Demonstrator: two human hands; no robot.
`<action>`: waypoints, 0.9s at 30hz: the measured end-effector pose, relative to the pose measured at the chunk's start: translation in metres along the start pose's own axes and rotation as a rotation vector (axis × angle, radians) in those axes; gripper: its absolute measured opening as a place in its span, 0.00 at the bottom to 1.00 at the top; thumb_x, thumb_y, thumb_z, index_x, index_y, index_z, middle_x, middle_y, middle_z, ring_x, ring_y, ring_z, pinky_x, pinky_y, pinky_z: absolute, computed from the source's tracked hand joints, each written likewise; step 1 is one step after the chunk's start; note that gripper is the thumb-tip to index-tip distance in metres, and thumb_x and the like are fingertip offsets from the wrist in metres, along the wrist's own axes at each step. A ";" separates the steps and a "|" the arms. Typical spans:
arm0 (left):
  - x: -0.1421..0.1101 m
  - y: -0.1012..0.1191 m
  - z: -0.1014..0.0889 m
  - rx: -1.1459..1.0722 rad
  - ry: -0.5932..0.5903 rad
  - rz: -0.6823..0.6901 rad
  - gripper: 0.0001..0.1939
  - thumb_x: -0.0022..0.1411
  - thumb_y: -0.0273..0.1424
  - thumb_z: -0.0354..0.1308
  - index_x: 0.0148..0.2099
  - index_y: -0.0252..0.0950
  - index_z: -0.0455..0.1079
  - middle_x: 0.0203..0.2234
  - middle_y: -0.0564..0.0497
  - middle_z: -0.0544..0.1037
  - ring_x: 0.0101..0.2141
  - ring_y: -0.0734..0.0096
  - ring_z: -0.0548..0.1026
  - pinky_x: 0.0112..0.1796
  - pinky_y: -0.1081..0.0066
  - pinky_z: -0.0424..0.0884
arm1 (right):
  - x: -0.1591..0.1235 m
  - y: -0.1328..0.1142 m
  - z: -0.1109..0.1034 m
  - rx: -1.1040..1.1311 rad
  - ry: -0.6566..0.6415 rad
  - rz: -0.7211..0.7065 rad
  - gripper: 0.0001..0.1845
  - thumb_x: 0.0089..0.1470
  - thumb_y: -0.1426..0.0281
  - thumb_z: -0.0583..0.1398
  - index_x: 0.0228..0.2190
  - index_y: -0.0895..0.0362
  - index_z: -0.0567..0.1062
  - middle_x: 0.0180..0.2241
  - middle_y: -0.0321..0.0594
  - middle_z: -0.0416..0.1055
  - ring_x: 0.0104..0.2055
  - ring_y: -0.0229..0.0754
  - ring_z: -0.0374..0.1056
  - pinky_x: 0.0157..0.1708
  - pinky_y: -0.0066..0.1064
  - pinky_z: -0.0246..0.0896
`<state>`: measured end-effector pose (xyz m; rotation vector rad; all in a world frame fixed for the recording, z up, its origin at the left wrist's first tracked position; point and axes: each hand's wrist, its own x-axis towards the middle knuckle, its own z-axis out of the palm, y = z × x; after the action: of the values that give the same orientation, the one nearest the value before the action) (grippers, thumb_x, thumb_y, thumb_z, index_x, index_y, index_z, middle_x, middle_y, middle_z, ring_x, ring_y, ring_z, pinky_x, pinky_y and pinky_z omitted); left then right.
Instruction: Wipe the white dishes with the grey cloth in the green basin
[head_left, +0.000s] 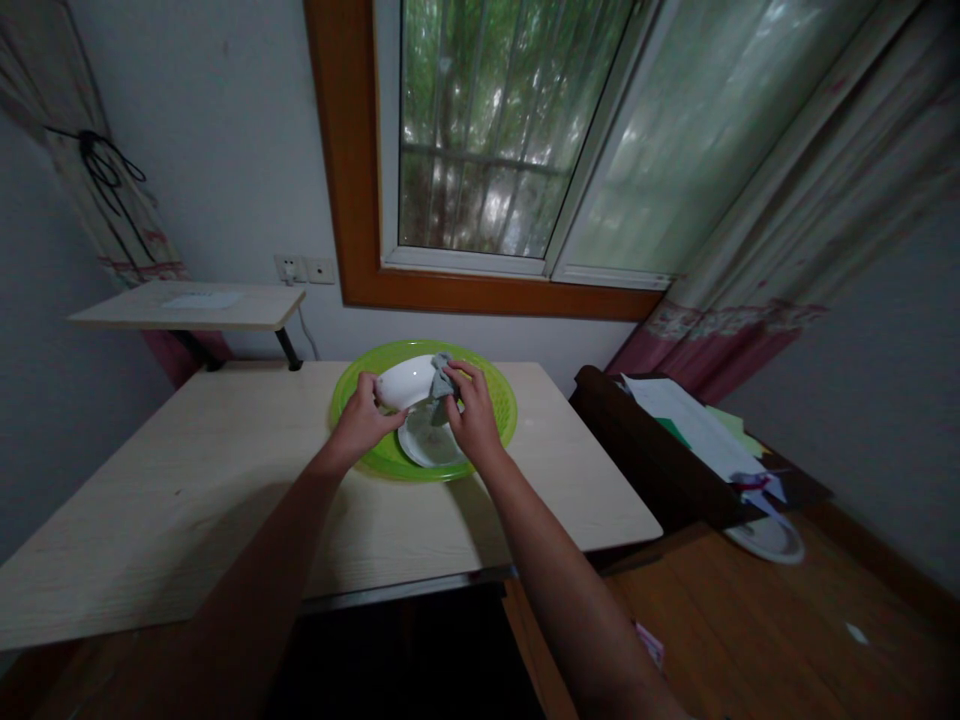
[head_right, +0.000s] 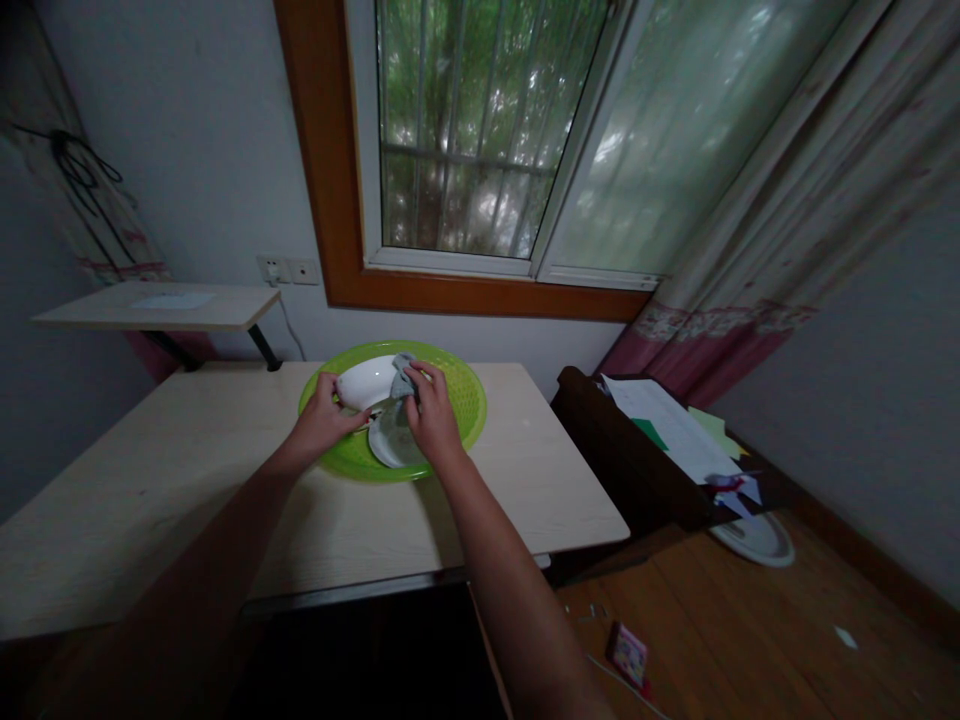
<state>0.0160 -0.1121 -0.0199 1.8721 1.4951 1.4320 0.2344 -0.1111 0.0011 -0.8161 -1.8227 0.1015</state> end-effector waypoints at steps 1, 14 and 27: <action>0.000 0.001 0.000 0.005 -0.012 -0.001 0.29 0.47 0.36 0.70 0.45 0.39 0.57 0.38 0.51 0.70 0.40 0.64 0.76 0.40 0.65 0.76 | 0.000 0.001 0.001 -0.005 0.012 -0.007 0.26 0.59 0.77 0.55 0.58 0.51 0.69 0.58 0.49 0.62 0.63 0.49 0.60 0.64 0.49 0.59; -0.001 0.001 0.000 0.014 -0.026 0.011 0.29 0.47 0.35 0.70 0.47 0.39 0.58 0.38 0.51 0.70 0.38 0.67 0.75 0.38 0.68 0.74 | 0.003 0.005 -0.003 -0.093 0.020 -0.001 0.23 0.63 0.72 0.57 0.58 0.48 0.73 0.56 0.44 0.70 0.56 0.50 0.65 0.58 0.49 0.61; -0.001 0.004 0.000 0.027 -0.066 0.023 0.28 0.48 0.33 0.69 0.46 0.39 0.57 0.39 0.50 0.72 0.41 0.63 0.76 0.42 0.65 0.73 | -0.005 -0.013 -0.003 -0.193 -0.195 -0.231 0.34 0.64 0.72 0.57 0.68 0.43 0.58 0.67 0.41 0.58 0.62 0.52 0.60 0.59 0.50 0.61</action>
<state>0.0180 -0.1146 -0.0176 1.9393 1.4740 1.3525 0.2315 -0.1248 0.0045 -0.7432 -2.1232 -0.1508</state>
